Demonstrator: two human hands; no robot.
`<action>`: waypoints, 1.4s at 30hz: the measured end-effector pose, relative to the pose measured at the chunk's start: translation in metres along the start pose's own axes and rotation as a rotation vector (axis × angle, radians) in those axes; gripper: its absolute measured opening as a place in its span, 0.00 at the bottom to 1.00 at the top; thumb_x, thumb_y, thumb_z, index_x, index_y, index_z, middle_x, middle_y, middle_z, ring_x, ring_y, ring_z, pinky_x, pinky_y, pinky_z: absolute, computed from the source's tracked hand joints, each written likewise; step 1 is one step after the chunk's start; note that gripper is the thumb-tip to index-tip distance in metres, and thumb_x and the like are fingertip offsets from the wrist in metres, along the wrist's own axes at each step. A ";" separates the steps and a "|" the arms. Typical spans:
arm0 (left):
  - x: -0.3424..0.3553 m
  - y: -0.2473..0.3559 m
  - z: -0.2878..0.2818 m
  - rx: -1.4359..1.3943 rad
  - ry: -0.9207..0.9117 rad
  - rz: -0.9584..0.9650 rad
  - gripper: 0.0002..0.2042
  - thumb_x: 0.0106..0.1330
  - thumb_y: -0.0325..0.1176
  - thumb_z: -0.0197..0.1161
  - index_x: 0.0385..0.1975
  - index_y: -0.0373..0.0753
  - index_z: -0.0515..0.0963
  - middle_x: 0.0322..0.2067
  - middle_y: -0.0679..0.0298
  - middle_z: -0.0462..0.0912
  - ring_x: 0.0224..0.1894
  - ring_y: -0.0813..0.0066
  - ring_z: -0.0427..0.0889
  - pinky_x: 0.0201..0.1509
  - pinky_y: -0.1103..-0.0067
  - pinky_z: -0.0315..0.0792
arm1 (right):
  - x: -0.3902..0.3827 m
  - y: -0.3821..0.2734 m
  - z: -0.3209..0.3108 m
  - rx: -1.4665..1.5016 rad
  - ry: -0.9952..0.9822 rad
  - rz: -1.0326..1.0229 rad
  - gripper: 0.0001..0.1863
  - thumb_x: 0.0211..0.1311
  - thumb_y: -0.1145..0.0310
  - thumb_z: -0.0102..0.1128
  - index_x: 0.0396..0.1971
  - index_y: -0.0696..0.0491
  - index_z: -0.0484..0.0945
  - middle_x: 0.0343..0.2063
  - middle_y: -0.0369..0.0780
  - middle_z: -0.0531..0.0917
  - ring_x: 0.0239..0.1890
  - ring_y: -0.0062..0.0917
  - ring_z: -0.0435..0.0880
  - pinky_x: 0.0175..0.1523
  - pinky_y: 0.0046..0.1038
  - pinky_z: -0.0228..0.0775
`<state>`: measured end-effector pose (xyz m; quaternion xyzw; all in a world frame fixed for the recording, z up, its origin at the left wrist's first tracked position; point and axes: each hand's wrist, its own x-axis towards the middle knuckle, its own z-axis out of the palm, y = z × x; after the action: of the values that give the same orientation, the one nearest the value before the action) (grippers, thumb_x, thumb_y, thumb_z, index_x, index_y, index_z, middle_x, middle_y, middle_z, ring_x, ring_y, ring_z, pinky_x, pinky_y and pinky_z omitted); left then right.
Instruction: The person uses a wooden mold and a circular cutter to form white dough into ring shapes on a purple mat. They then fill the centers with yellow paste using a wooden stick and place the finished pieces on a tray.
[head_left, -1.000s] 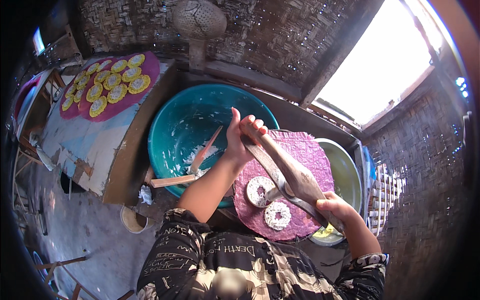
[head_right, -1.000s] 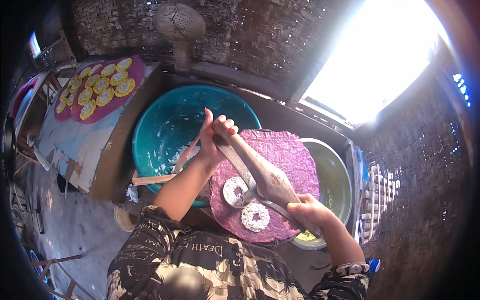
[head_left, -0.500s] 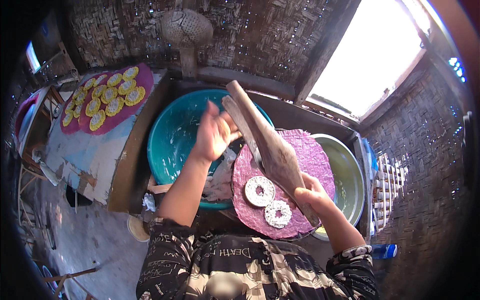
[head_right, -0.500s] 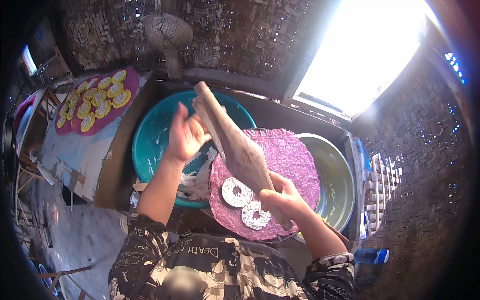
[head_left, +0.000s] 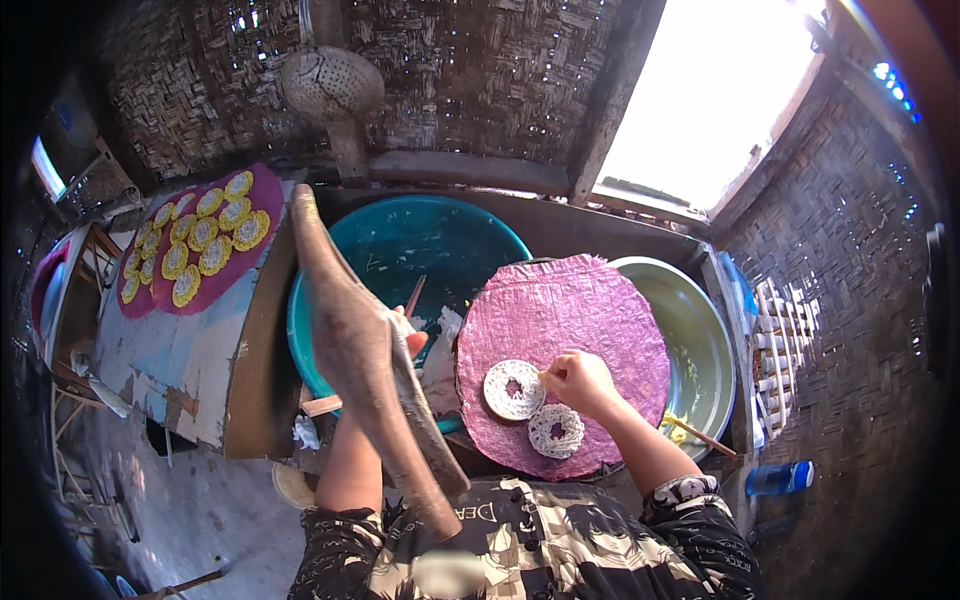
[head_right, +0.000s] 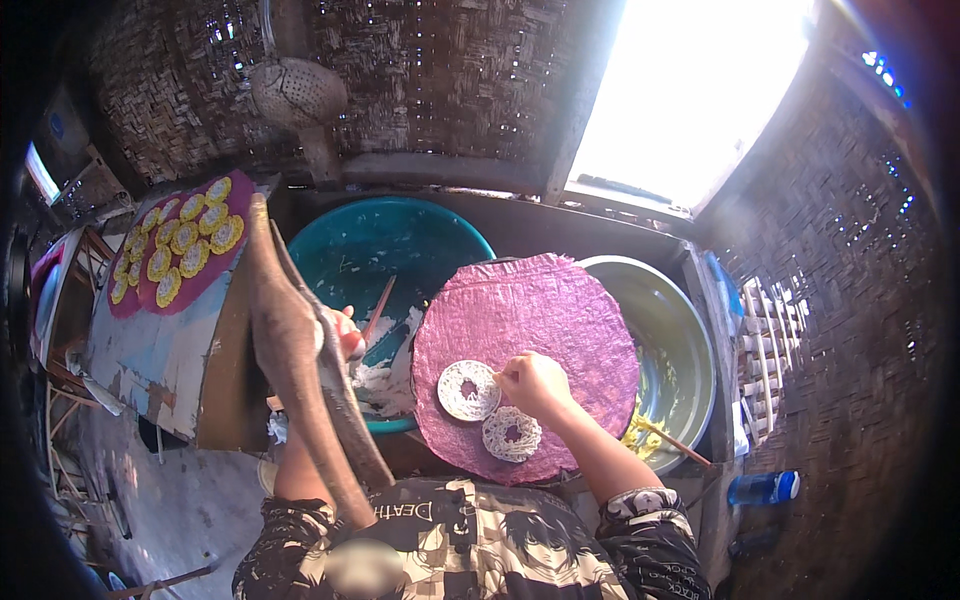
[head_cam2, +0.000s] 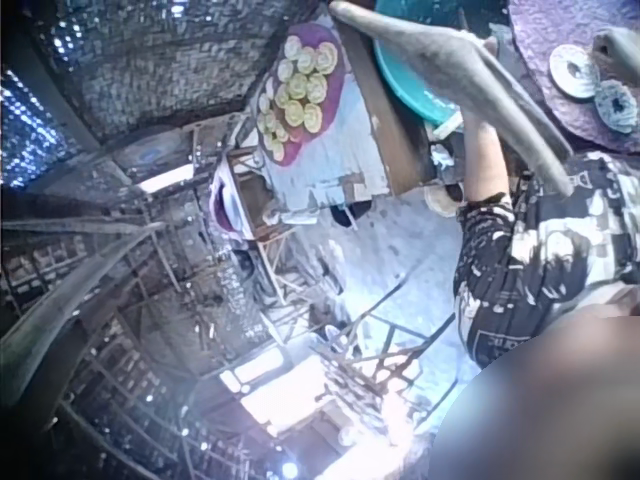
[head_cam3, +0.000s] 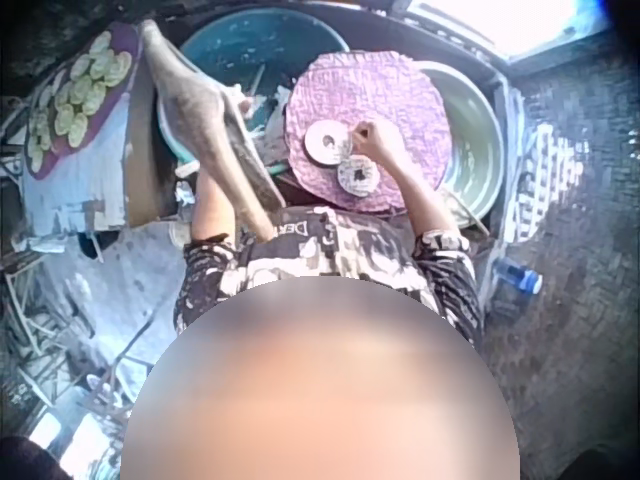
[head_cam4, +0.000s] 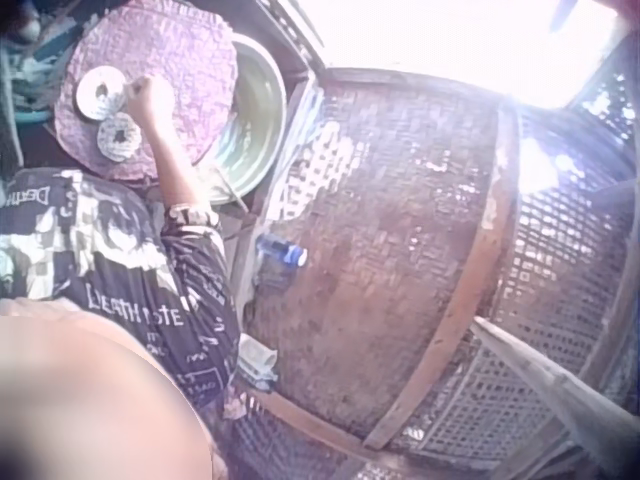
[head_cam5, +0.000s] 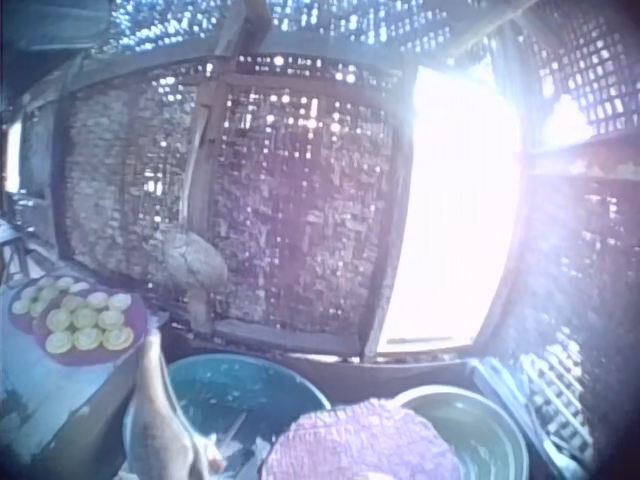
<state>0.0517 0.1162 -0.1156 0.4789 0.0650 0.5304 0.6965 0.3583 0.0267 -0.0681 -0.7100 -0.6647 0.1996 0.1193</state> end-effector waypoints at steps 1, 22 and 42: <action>0.001 0.007 0.002 0.076 -0.005 0.017 0.16 0.65 0.30 0.55 0.53 0.35 0.68 0.47 0.56 0.76 0.47 0.71 0.78 0.58 0.72 0.69 | -0.001 0.002 0.004 -0.009 -0.008 -0.002 0.13 0.51 0.59 0.62 0.21 0.54 0.82 0.25 0.42 0.80 0.32 0.36 0.81 0.41 0.35 0.72; 0.006 0.030 0.025 0.369 -0.002 0.134 0.16 0.66 0.30 0.53 0.53 0.33 0.67 0.45 0.55 0.76 0.47 0.68 0.77 0.59 0.70 0.68 | 0.003 0.003 0.002 -0.083 0.082 -0.135 0.07 0.46 0.66 0.58 0.20 0.53 0.81 0.24 0.39 0.80 0.33 0.33 0.80 0.41 0.33 0.74; 0.009 0.033 0.023 0.392 -0.007 0.152 0.17 0.67 0.31 0.52 0.53 0.32 0.65 0.43 0.54 0.75 0.47 0.66 0.77 0.61 0.68 0.68 | -0.001 0.005 0.006 0.000 0.024 -0.050 0.08 0.47 0.65 0.59 0.22 0.54 0.82 0.25 0.40 0.80 0.33 0.33 0.81 0.42 0.33 0.73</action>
<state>0.0463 0.1087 -0.0753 0.6107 0.1280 0.5570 0.5480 0.3605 0.0247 -0.0753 -0.6956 -0.6807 0.1882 0.1321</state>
